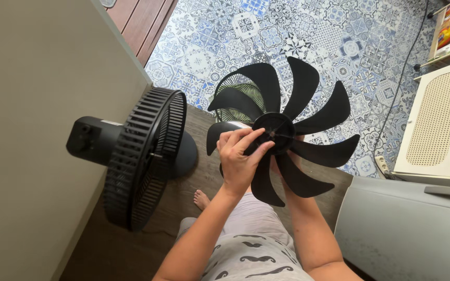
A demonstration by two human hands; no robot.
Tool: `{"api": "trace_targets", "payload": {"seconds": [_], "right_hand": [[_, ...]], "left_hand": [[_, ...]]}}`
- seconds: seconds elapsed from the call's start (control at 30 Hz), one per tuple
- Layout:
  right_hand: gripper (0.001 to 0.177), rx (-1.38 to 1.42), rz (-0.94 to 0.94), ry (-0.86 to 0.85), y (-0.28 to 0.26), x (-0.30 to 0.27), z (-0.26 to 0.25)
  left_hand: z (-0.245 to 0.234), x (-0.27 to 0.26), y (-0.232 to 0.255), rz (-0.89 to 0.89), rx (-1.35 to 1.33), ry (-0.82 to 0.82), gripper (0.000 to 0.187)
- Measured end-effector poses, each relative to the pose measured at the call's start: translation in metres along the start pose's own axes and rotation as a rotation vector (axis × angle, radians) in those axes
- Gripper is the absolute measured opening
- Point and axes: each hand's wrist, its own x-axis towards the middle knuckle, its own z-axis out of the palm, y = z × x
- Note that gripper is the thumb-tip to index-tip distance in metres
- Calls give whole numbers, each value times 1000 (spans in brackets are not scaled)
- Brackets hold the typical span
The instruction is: The person assembles a standing fan by attaching the fan blade to the motor, securing the front grille, and then attaching the rear grille. They plug the fan into a wall socket and turn it on to test operation.
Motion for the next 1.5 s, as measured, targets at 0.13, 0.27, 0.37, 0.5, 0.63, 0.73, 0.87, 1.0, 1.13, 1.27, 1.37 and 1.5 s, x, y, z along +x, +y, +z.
{"api": "trace_targets", "payload": {"seconds": [0.13,0.27,0.37,0.5,0.63,0.73,0.87,1.0,1.13,1.27,1.37,1.5], "right_hand": [[52,2,-14,-4,17,-12,5],[52,-1,-32,-24,27,-18,4],[51,-41,-18,-15,21,-26,-7],[48,-355,-16,155,-11,-35,-26],[48,-362,136,57,-24,-42,-14],[51,-256,299,-85,-34,-51,16],[45,-348,245,-195,-34,-53,51],[40,-313,275,-229,-34,-50,75],[45,-292,303,-25,-34,-47,87],[32,-716,164,-193,-26,-55,85],[33,-441,274,-83,-27,-49,75],[32,-450,216,-29,-25,-43,58]], "left_hand": [[-14,-9,-1,34,11,12,23],[-29,-9,2,93,38,41,18],[-39,-7,8,115,46,51,14],[-57,-2,16,117,67,-20,14],[-70,6,18,110,92,-24,31],[-71,7,17,120,70,-37,35],[-69,4,16,108,-6,-108,29],[-65,2,11,84,-91,-119,26],[-63,3,5,21,-157,-154,25],[-63,11,2,-45,-235,-179,26],[-61,13,5,-75,-220,-172,26],[-57,13,14,-114,-140,-142,23]]}}
